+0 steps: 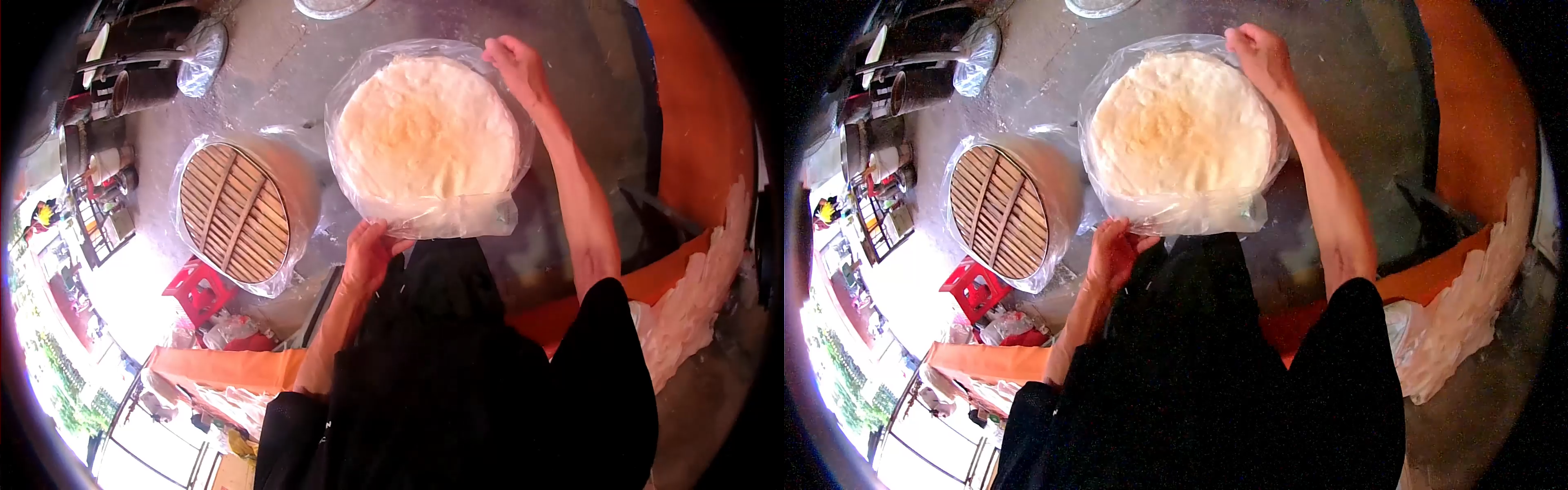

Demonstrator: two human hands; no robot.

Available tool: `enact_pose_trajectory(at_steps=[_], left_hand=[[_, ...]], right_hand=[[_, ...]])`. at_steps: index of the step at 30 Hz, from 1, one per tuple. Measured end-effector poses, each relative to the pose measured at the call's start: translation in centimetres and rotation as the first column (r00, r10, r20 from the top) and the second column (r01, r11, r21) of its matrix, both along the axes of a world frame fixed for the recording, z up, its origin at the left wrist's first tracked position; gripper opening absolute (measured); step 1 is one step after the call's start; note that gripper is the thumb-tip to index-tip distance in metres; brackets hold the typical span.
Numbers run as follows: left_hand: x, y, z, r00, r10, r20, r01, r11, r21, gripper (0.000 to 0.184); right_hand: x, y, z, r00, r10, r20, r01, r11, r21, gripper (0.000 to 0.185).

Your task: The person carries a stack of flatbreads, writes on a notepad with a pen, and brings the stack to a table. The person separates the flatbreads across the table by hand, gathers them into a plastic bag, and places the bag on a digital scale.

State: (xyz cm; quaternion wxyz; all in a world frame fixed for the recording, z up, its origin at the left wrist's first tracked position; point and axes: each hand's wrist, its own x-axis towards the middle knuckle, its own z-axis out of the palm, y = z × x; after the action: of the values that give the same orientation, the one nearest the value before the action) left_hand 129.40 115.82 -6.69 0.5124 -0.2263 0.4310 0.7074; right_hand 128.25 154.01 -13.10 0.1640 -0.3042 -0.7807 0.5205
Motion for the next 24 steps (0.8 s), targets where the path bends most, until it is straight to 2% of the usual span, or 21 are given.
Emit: enact_pose_trajectory(at_steps=[1,3,4,6,7,9,10,12,13,15,16,18,19,21,22,24], left_hand=[[0.0,0.0,-0.3,1.0,-0.004,0.015,0.004,1.0,0.001,0.019],[0.1,-0.2,-0.8,1.0,-0.013,0.025,0.012,1.0,0.005,0.017],[0.1,-0.4,-1.1,1.0,-0.024,0.012,0.024,1.0,-0.008,0.015],[0.2,-0.5,-1.0,0.999,-0.039,-0.003,0.039,0.999,-0.027,0.013],[0.2,-0.5,-0.3,0.999,-0.039,-0.006,0.039,0.997,-0.068,0.012],[0.2,-1.0,0.5,0.998,-0.055,-0.006,0.054,0.992,-0.117,0.011],[0.2,-1.4,0.7,0.998,-0.063,-0.011,0.061,0.989,-0.135,0.011],[0.2,-1.6,0.6,0.998,-0.062,-0.016,0.059,0.988,-0.145,0.012],[0.3,-1.8,0.3,0.998,-0.056,-0.01,0.054,0.988,-0.143,0.012],[0.7,-2.6,0.1,0.999,-0.047,0.005,0.047,0.988,-0.148,0.013],[0.7,-2.7,-0.2,0.998,-0.067,-0.004,0.066,0.987,-0.149,0.013],[0.4,-2.3,-0.5,0.996,-0.092,-0.014,0.089,0.985,-0.149,0.014],[0.4,-2.1,-0.2,0.996,-0.09,-0.007,0.087,0.982,-0.166,0.013],[0.2,-2.0,-0.2,0.996,-0.087,0.0,0.086,0.978,-0.188,0.013],[0.1,-2.1,-0.3,0.997,-0.076,-0.002,0.074,0.982,-0.173,0.015],[-0.1,-2.2,-0.4,0.998,-0.058,0.002,0.058,0.986,-0.155,0.016]], right_hand=[[0.2,-0.6,0.4,1.0,0.005,0.003,-0.005,1.0,0.005,0.031],[0.4,-1.9,0.2,0.989,0.079,0.128,-0.121,0.922,0.368,0.029],[0.1,-1.9,-0.4,0.99,0.074,0.122,-0.115,0.921,0.373,0.029],[-1.0,-1.5,-2.3,0.934,-0.006,0.357,-0.228,0.76,0.609,0.031],[-1.1,-1.3,-3.7,0.935,-0.006,0.355,-0.224,0.765,0.603,0.031],[-0.9,-0.7,-6.2,0.796,-0.143,0.588,-0.437,0.536,0.722,0.04],[-0.9,0.3,-6.9,0.795,-0.149,0.588,-0.432,0.542,0.721,0.04],[-1.0,2.3,-7.1,0.735,-0.001,0.678,-0.541,0.601,0.588,0.031],[-1.2,2.7,-6.7,0.735,0.002,0.679,-0.546,0.596,0.589,0.031],[-1.4,3.4,-6.2,0.544,0.103,0.833,-0.712,0.582,0.393,0.029],[-1.3,3.6,-6.8,0.545,0.1,0.832,-0.712,0.58,0.397,0.029],[-1.1,3.3,-7.6,0.801,0.014,0.599,-0.549,0.417,0.724,0.017],[-1.4,3.4,-7.5,0.8,0.015,0.6,-0.55,0.42,0.722,0.017],[-2.5,3.9,-7.2,0.808,-0.018,0.588,-0.415,0.692,0.591,0.018],[-2.9,4.2,-7.5,0.807,-0.016,0.591,-0.416,0.694,0.587,0.018],[-4.0,5.1,-7.9,0.923,-0.231,0.308,0.063,0.88,0.471,0.02]])
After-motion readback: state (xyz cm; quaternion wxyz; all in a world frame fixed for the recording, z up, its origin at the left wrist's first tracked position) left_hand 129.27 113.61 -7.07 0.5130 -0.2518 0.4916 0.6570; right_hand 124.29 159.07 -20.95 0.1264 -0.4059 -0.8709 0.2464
